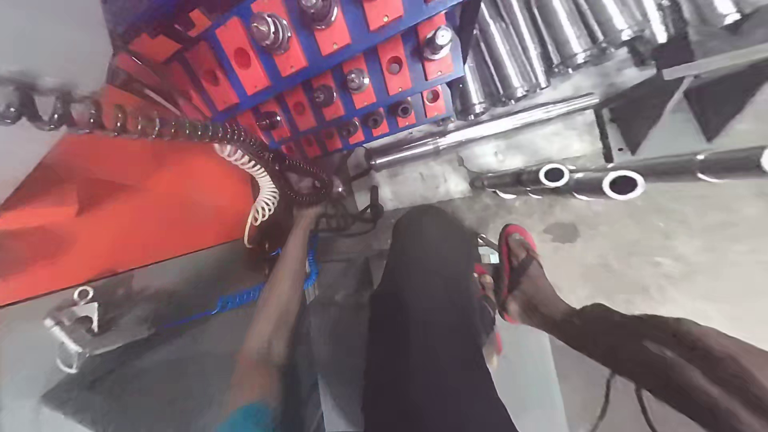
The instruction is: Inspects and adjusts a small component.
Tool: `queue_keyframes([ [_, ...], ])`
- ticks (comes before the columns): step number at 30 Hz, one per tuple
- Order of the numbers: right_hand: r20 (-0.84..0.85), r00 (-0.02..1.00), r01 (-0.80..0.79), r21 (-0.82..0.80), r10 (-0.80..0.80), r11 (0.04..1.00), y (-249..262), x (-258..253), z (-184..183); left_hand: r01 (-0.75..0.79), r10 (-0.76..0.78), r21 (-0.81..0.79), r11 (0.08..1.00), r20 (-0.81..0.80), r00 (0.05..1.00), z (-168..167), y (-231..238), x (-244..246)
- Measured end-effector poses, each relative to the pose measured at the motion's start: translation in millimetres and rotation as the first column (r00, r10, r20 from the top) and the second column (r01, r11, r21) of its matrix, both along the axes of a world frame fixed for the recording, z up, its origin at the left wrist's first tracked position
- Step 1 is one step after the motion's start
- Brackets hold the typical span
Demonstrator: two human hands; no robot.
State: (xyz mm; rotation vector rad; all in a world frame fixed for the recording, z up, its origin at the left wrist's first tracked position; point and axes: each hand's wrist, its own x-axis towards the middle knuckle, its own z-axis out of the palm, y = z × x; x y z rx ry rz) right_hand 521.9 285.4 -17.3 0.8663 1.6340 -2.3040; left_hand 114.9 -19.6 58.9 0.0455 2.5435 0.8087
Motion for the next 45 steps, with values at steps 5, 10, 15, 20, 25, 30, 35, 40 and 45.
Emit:
queue_keyframes([
  [5,0.375,0.873,-0.484,0.582,0.312,0.653,41,-28,215,0.181,-0.178,-0.048,0.982,0.057,0.982,-14,77,30],
  [10,0.516,0.759,-0.648,0.657,0.397,0.386,62,15,232,0.412,-0.412,-0.016,0.911,-0.039,0.91,-18,166,21],
  [15,0.539,0.726,-0.685,0.617,0.427,0.386,54,10,237,0.625,-0.623,-0.006,0.781,-0.09,0.777,19,227,39],
  [20,0.297,0.897,-0.434,0.733,0.328,0.524,57,-17,247,0.745,-0.681,0.147,0.65,-0.323,0.657,115,241,84],
  [25,-0.085,0.979,-0.036,0.822,0.185,0.569,33,-55,278,0.85,-0.678,0.27,0.453,-0.515,0.525,233,219,147],
  [30,-0.454,0.884,0.223,0.617,0.11,0.754,-8,-56,336,0.894,-0.594,0.305,0.328,-0.669,0.447,303,184,197],
  [35,-0.668,0.738,0.294,0.441,0.092,0.848,-50,-34,354,0.924,-0.544,0.257,0.283,-0.75,0.375,340,144,214],
  [40,-0.705,0.702,0.288,0.405,0.096,0.868,-80,-19,363,0.808,-0.41,0.581,-0.093,-0.762,0.501,373,114,229],
  [45,-0.734,0.662,0.257,0.416,0.154,0.872,-93,-8,374,0.659,-0.328,0.708,-0.252,-0.704,0.631,377,108,267],
])
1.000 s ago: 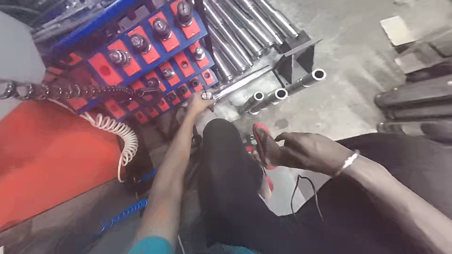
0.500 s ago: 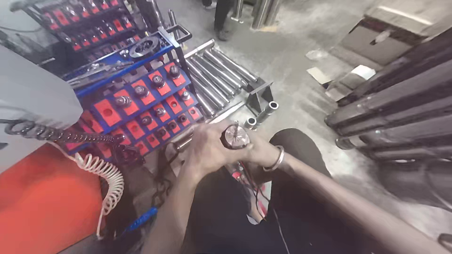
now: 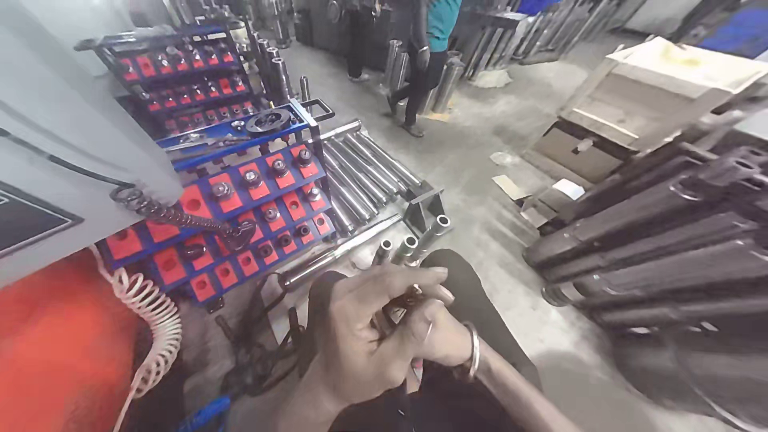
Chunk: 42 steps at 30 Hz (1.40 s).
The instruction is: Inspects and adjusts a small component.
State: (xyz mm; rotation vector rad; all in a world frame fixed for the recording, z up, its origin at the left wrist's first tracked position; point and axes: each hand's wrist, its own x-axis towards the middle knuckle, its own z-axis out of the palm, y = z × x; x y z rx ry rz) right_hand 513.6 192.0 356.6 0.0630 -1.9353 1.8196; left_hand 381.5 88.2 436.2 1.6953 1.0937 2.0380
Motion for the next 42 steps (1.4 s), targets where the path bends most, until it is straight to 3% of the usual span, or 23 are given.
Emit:
queue_keyframes([
  [4,-0.035,0.999,-0.017,0.025,0.018,1.0,-3,8,11,0.002,-0.004,0.066,0.998,0.03,1.0,4,2,19],
  [7,0.044,0.999,0.02,-0.056,-0.018,0.998,-9,16,46,-0.003,0.001,0.091,0.996,0.025,1.0,7,4,29],
  [14,0.025,0.999,0.044,-0.074,-0.042,0.996,-10,24,52,-0.013,0.012,0.108,0.994,0.003,1.0,10,7,40],
  [23,0.072,0.983,0.179,-0.153,-0.17,0.972,-13,26,68,0.012,-0.034,0.142,0.99,0.15,0.988,5,11,48],
  [30,0.121,0.95,0.302,-0.13,-0.287,0.944,-13,25,59,0.052,-0.084,0.165,0.985,0.19,0.978,-1,16,47],
  [36,0.034,0.934,0.357,-0.123,-0.355,0.926,-13,17,36,0.056,-0.086,0.158,0.986,0.193,0.977,-6,17,43],
  [42,0.057,0.862,0.506,-0.147,-0.503,0.85,-20,9,19,0.052,-0.089,0.164,0.985,0.227,0.97,-8,17,43],
])
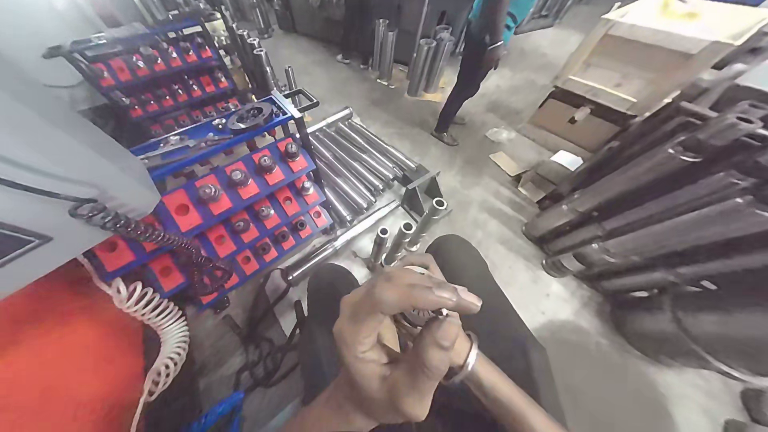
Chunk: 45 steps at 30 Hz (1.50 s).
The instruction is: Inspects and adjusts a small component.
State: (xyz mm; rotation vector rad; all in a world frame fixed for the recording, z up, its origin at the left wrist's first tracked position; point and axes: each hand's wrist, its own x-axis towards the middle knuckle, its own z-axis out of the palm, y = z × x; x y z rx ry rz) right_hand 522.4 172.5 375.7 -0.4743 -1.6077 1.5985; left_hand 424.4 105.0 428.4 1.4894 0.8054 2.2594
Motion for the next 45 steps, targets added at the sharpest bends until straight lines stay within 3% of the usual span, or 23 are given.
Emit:
queue_keyframes([
  [6,-0.068,0.972,0.234,0.142,-0.226,0.962,-3,-10,-33,-0.037,0.037,-0.029,0.999,0.004,0.999,-1,-4,2],
  [12,-0.072,0.927,0.375,0.197,-0.369,0.906,-5,-13,-33,-0.243,0.234,-0.062,0.968,-0.124,0.964,-2,-9,-2],
  [17,-0.109,0.915,0.402,0.196,-0.388,0.894,-3,-13,-33,-0.287,0.268,-0.077,0.955,-0.194,0.944,-2,-12,-5],
  [23,-0.095,0.895,0.446,0.204,-0.435,0.872,-4,-14,-34,-0.135,0.137,-0.106,0.985,0.013,0.991,-4,-10,5],
  [31,-0.115,0.891,0.453,0.187,-0.438,0.872,-7,-16,-36,-0.099,0.11,-0.092,0.991,0.124,0.986,-6,-8,16],
  [45,-0.095,0.888,0.46,0.214,-0.451,0.862,-10,-20,-40,-0.284,0.29,-0.073,0.956,0.078,0.954,-12,-5,17],
])
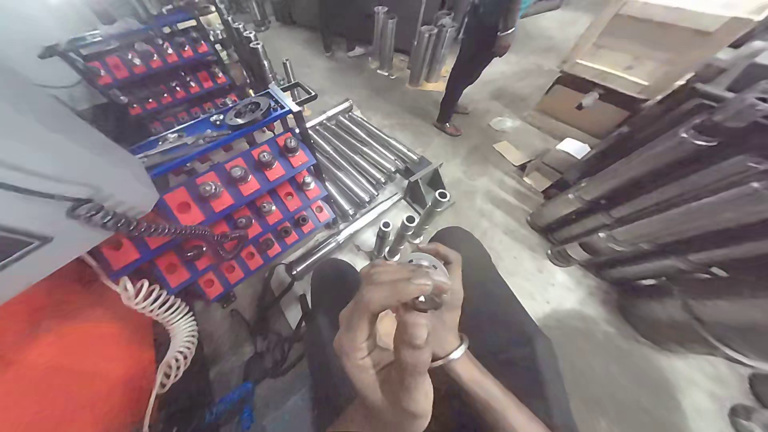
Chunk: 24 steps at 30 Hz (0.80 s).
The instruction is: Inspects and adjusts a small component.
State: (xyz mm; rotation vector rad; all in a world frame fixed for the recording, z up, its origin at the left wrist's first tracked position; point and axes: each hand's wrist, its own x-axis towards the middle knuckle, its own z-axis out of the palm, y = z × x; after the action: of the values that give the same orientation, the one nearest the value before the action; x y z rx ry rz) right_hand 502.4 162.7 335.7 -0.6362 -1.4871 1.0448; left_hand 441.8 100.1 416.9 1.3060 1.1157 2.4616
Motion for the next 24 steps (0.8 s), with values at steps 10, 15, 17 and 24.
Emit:
queue_keyframes([
  [10,0.011,0.999,-0.051,-0.078,0.053,0.996,-3,0,-8,0.074,-0.127,-0.306,0.949,-0.155,0.98,-33,6,-27],
  [15,0.131,0.986,-0.079,-0.157,0.1,0.984,-15,1,-9,0.072,-0.101,-0.475,0.877,-0.036,0.994,-64,6,-13],
  [17,0.207,0.968,-0.105,-0.174,0.141,0.979,-20,3,-10,0.085,-0.07,-0.476,0.876,0.048,0.996,-67,2,-12],
  [24,0.539,0.765,-0.374,-0.076,0.353,0.924,-10,24,-1,0.141,-0.042,-0.438,0.888,0.227,0.973,-82,-6,-27],
])
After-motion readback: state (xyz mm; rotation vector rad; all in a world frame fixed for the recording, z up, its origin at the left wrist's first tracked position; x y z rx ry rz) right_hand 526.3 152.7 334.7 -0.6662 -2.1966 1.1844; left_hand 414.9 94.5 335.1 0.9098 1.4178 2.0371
